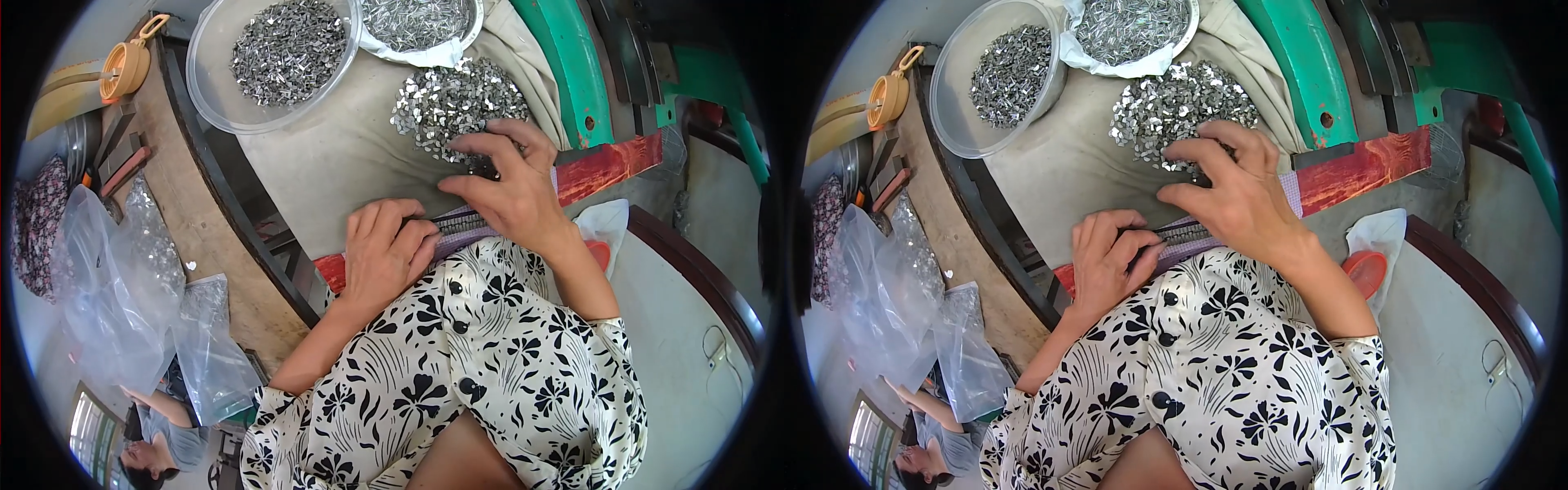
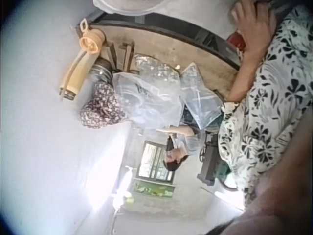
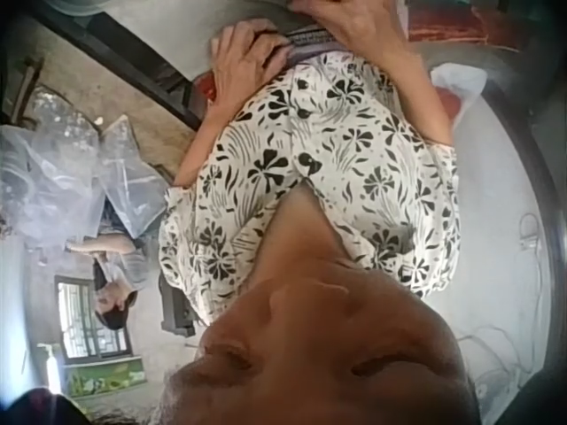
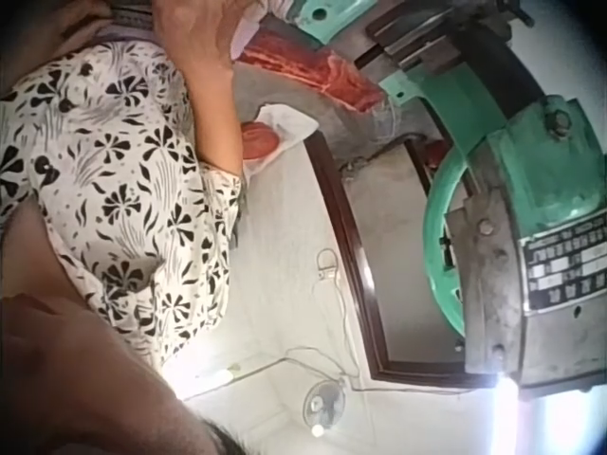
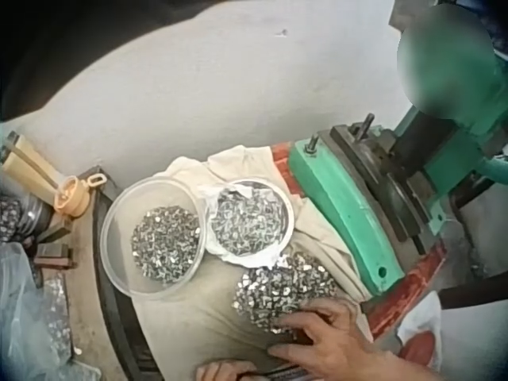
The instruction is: Placing small metal components into a sorting or assembly fixture at a workbench.
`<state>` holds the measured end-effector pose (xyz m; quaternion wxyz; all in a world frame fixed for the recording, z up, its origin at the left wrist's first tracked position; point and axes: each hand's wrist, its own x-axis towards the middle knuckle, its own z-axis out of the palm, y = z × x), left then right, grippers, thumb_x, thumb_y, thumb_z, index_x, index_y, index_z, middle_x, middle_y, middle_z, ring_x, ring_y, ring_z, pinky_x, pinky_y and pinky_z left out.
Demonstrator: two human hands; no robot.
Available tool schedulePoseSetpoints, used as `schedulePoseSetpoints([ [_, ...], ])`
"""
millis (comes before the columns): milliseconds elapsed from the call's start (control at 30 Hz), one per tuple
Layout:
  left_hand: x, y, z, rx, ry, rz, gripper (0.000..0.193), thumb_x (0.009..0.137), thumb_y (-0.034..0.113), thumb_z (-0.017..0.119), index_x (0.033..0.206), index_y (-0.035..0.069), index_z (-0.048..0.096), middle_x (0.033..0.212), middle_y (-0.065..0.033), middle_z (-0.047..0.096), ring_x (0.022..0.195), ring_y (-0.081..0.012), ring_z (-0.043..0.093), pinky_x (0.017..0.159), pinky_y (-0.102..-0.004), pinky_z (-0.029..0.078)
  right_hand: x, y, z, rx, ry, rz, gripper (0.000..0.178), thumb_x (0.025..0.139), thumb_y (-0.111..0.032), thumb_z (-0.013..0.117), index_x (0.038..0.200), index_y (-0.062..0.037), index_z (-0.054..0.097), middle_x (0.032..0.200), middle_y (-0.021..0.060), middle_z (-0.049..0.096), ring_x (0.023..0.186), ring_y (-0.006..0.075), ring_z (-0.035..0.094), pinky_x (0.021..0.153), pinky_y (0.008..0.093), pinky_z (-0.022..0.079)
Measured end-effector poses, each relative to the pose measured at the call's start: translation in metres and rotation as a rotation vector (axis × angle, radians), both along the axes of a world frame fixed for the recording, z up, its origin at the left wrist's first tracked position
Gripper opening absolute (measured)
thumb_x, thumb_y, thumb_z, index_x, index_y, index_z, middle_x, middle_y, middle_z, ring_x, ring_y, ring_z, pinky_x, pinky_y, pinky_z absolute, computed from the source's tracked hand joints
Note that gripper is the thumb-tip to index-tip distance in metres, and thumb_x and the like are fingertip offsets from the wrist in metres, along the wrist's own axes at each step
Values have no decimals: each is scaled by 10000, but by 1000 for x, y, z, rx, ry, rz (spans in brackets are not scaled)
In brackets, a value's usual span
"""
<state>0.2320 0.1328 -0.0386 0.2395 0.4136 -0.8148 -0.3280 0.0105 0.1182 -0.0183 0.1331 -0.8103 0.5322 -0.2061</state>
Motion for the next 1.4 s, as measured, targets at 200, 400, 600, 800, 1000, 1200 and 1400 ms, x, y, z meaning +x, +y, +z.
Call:
schedulePoseSetpoints([
  [200, 3, 2, 2, 26, -22, -15, 293, 713, 166, 819, 957, 119, 664, 1053, -29, 606, 969, -237, 562, 859, -379, 372, 1, -10, 4, 23, 107, 85, 191, 684, -162, 783, 862, -210, 734, 1219, -45, 621, 1211, 274, 477, 1003, 422, 314],
  [400, 1, -1, 5, 63, -18, -2, 290, 704, 151, 820, 947, 114, 668, 1043, -30, 609, 965, -237, 567, 858, -377, 377, -3, -3, 4, 26, 62, -27, 103, 737, -190, 752, 805, -170, 677, 1166, -41, 615, 1219, 265, 469, 999, 434, 314],
  [600, 1, -2, 3, 7, -12, -8, 258, 700, 106, 811, 915, 108, 669, 1021, -27, 618, 941, -236, 576, 845, -371, 387, -15, 34, 3, -24, -34, -97, 193, 660, -193, 828, 816, -177, 716, 1143, 7, 653, 1197, 315, 439, 1016, 428, 314],
  [800, -1, -2, 1, -41, -43, -35, 260, 713, 112, 803, 929, 110, 658, 1018, -30, 620, 939, -235, 578, 855, -376, 393, -13, 47, 0, 13, -54, -126, 225, 660, -171, 830, 872, -184, 758, 1127, 1, 661, 1178, 317, 455, 1023, 432, 318],
  [1000, 2, -1, 3, -5, -53, -22, 320, 717, 157, 822, 972, 97, 638, 1044, -45, 615, 953, -251, 576, 861, -388, 394, -15, 17, -1, -73, 47, -149, 205, 692, -158, 812, 885, -198, 759, 1157, -8, 649, 1191, 311, 460, 1018, 421, 311],
  [1200, 8, 0, 7, -4, -33, 46, 380, 713, 163, 838, 1016, 91, 621, 1053, -75, 614, 958, -274, 575, 853, -390, 396, -10, 0, 0, -85, 135, -77, 118, 721, -196, 774, 805, -176, 694, 1180, -58, 617, 1221, 250, 463, 981, 415, 300],
  [1400, 3, -4, 5, -27, -2, -7, 319, 708, 155, 832, 974, 119, 661, 1027, -31, 620, 932, -247, 578, 828, -370, 398, -10, -1, 2, -96, 107, -47, 113, 720, -189, 768, 784, -155, 682, 1170, -57, 617, 1228, 249, 457, 978, 430, 293],
])
